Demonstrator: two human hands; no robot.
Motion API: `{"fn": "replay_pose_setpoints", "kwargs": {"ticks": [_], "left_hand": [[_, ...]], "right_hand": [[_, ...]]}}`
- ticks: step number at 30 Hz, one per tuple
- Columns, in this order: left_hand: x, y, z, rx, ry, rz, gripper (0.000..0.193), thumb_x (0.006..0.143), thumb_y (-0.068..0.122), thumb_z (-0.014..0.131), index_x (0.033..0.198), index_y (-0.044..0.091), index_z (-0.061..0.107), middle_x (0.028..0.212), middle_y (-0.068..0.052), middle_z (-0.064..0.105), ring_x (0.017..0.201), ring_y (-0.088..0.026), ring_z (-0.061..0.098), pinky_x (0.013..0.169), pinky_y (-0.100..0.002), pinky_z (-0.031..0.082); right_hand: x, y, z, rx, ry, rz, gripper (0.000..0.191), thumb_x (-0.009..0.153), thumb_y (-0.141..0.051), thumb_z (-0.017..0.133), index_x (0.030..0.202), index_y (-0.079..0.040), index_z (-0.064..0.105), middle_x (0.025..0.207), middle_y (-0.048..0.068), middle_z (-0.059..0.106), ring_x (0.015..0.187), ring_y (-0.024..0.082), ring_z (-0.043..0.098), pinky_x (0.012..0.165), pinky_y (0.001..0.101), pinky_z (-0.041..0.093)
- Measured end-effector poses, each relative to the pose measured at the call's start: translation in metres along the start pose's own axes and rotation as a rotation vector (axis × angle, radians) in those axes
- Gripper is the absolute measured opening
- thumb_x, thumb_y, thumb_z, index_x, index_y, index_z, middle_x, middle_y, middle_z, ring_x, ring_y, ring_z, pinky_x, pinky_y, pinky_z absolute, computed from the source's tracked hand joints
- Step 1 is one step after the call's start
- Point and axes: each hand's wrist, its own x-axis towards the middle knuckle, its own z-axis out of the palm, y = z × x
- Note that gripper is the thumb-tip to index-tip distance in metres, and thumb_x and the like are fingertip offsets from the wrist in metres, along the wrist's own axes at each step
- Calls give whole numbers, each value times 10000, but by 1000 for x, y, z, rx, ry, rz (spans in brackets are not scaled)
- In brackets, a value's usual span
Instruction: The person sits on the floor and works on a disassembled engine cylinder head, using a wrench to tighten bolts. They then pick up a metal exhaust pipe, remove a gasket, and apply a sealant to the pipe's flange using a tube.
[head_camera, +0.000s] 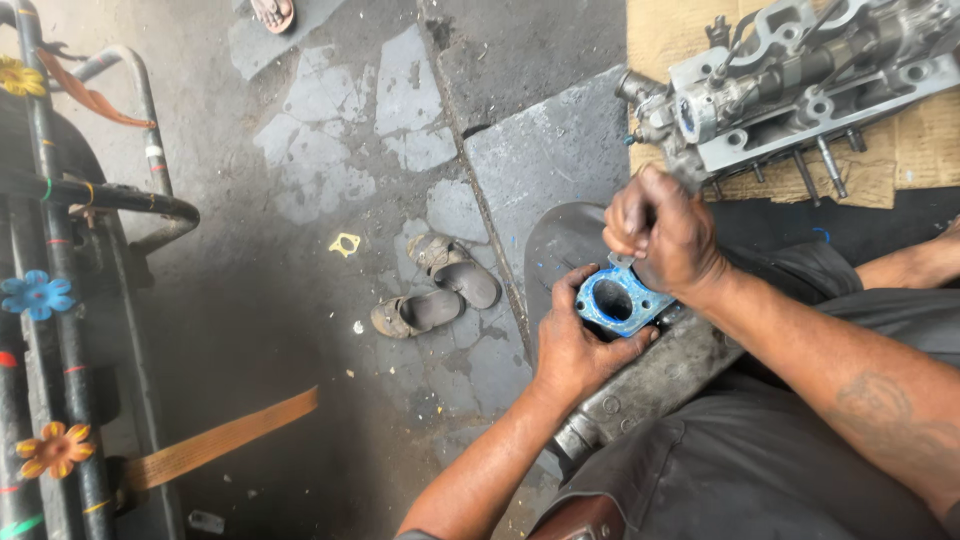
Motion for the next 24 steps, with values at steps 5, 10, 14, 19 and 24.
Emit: {"fn": "replay_pose_setpoints", "kwargs": {"ticks": [5,10,14,19,24], "left_hand": [[0,-3,0,5,-2,27,966,686,390,935,1421,22,427,1175,-187,744,1051,-281,765,925,-369,612],[-2,0,1,36,-12,-15,973,669,422,929,1418,41,437,1139,-185,744,1016,-287,773,890,-373,621],[-1,3,1,87,49,85,992,678,395,950,1439,35,424,1182,-198,734,1038,-314,760,907,-396,607],[1,5,1,96,-6,33,1172,651,398,950,1564,35,310,1107,-186,746,998,-321,766,886,-394,609],[1,7,1,94,-7,5,1228,649,388,928,1597,30,235,1048,-175,769,972,-313,782,865,-386,623]], "right_hand": [[-6,3,0,13,121,31,520,1121,-450,421,721,-118,438,560,32,354,465,121,324,437,319,333],[-12,7,5,66,187,34,491,1123,-495,458,813,-116,444,615,27,369,529,102,337,505,284,346],[-13,8,10,-35,299,11,465,1110,-526,466,860,-136,423,711,22,428,599,116,396,578,316,429],[-25,14,9,0,430,-21,484,1133,-519,439,865,-116,428,713,45,457,600,130,420,613,353,471],[-42,23,10,19,480,-126,439,1138,-479,381,887,-119,393,800,79,507,713,172,542,854,486,619]]}}
